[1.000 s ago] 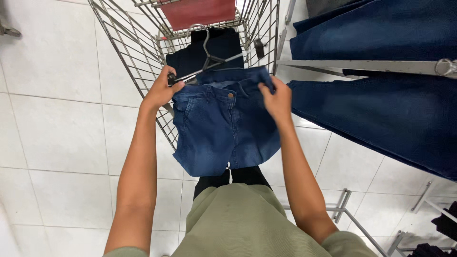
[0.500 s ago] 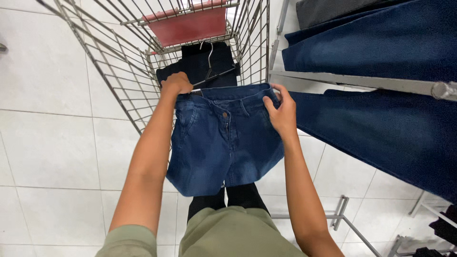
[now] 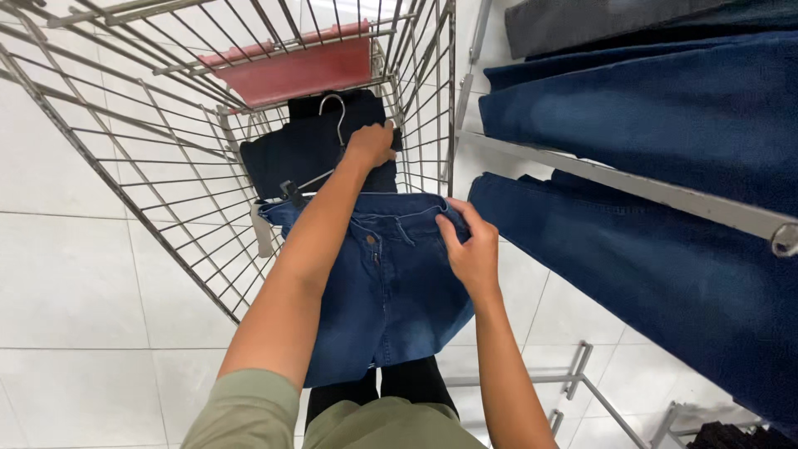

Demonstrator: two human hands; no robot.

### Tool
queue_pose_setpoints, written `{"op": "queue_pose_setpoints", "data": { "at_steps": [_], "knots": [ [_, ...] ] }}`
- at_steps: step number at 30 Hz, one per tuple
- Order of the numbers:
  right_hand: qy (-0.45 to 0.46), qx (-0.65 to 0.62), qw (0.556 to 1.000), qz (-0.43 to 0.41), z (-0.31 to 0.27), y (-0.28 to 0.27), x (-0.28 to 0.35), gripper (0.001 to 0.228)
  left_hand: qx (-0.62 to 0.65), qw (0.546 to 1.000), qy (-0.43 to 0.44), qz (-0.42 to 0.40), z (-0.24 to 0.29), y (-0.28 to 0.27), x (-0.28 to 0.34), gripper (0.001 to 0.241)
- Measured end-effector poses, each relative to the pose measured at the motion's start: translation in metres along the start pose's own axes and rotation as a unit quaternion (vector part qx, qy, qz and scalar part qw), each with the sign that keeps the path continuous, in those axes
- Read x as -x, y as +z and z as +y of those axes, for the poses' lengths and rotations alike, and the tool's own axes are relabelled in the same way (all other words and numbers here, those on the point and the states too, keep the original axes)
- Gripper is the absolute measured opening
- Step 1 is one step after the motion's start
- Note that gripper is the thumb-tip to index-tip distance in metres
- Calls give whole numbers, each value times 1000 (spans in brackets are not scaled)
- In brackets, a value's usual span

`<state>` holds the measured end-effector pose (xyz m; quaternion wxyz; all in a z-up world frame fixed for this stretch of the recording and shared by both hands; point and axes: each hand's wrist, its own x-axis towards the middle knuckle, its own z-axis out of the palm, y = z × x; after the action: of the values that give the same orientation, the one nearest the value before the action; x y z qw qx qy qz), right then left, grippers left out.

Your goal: The person takes blue shorts out of a shopping cart, attaches them to a clothes hanger, and hangs them on a clothing rack in a store.

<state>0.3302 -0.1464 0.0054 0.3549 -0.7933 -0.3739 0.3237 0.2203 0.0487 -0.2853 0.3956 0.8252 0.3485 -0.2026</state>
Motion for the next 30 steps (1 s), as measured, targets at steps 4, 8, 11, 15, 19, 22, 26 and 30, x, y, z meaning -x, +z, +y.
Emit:
{"op": "queue_pose_setpoints", "data": {
  "at_steps": [4, 8, 11, 15, 19, 22, 26, 30],
  "knots": [
    [-1, -6, 1000, -3, 15, 0, 3, 20, -123, 990, 38, 56, -28, 25, -16, 49],
    [-20, -18, 1000, 1, 19, -1, 2, 19, -69, 997, -10, -25, -19, 0, -5, 50],
    [-36, -4, 999, 2, 18, -1, -1, 17, 12, 997, -21, -73, -13, 23, -21, 65],
    [-28, 1, 1000, 6, 16, 0, 2, 17, 115, 988, -45, -94, -11, 13, -13, 80],
    [-34, 3, 999, -2, 18, 0, 6, 16, 155, 983, -95, 40, 15, -57, 43, 68],
    [-12, -39, 999, 16, 22, 3, -1, 14, 242, 957, -68, 142, 27, -100, 72, 67],
    [-20, -11, 1000, 17, 20, 3, -4, 16, 408, 905, 91, 79, 56, -143, 121, 44],
    [-22, -7, 999, 23, 11, 3, -2, 23, 356, 917, 158, 86, 65, -148, 142, 35]
  ]
}}
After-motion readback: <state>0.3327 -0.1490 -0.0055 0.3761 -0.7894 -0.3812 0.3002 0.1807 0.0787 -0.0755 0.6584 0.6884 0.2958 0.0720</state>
